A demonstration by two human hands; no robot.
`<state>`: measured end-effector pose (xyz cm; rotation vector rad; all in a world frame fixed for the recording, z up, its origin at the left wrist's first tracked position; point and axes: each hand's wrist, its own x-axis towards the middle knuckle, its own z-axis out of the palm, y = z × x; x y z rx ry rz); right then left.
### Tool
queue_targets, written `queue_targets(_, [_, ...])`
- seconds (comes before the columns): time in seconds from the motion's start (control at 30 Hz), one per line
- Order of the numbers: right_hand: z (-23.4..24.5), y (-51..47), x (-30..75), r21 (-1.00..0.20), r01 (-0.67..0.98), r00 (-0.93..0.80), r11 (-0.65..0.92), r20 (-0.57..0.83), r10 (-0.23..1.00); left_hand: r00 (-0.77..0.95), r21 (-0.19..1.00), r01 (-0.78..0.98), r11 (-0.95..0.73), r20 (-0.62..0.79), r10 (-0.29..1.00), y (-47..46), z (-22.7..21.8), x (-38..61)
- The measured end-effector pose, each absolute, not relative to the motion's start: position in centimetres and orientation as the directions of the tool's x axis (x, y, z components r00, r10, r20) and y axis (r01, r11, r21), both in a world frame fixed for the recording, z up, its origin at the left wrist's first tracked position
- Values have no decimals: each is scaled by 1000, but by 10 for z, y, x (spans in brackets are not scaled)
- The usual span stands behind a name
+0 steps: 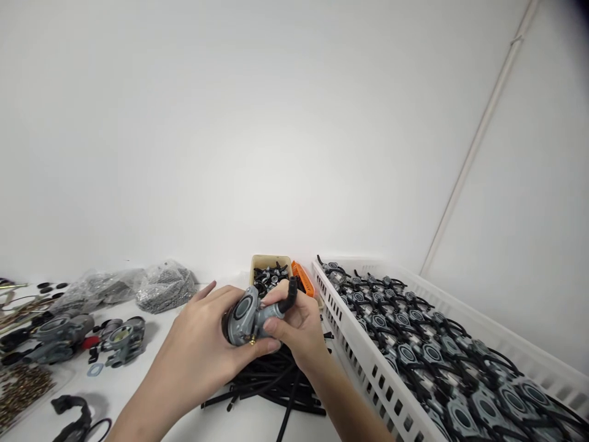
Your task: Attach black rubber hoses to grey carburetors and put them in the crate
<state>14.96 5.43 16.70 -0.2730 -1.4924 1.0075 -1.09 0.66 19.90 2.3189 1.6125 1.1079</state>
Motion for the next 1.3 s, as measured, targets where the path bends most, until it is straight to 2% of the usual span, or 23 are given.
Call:
queue_targets(0.17, [165, 54, 146, -752, -431, -186, 498, 614, 767, 195, 424, 780, -460, 533, 823, 10, 198, -8])
queue_targets(0.37, [166, 56, 155, -745, -486, -327, 456, 639, 696, 99, 592, 727, -347, 410, 907, 4, 206, -12])
queue_targets(0.57, [166, 58, 160, -785, -517, -379, 342, 568, 730, 84, 654, 687, -318, 363, 928, 4, 207, -14])
queue_targets(0.7, [164, 60, 157, -765, -501, -307, 405, 594, 744, 84, 633, 704, -324, 378, 922, 5, 207, -15])
queue_targets(0.9, [166, 54, 152, -768, -354, -243, 533, 626, 741, 168, 468, 776, -422, 492, 854, 8, 201, -11])
queue_targets(1.0, [167, 52, 150, -730, -281, -187, 623, 679, 710, 180, 437, 786, -437, 515, 838, 8, 197, -8])
queue_targets(1.13, [166, 55, 152, -707, -311, -189, 635, 701, 688, 168, 464, 776, -427, 500, 850, 7, 200, -6])
queue_targets(1.3, [168, 59, 163, -769, -378, -379, 515, 636, 672, 116, 607, 693, -389, 439, 891, 5, 207, -10])
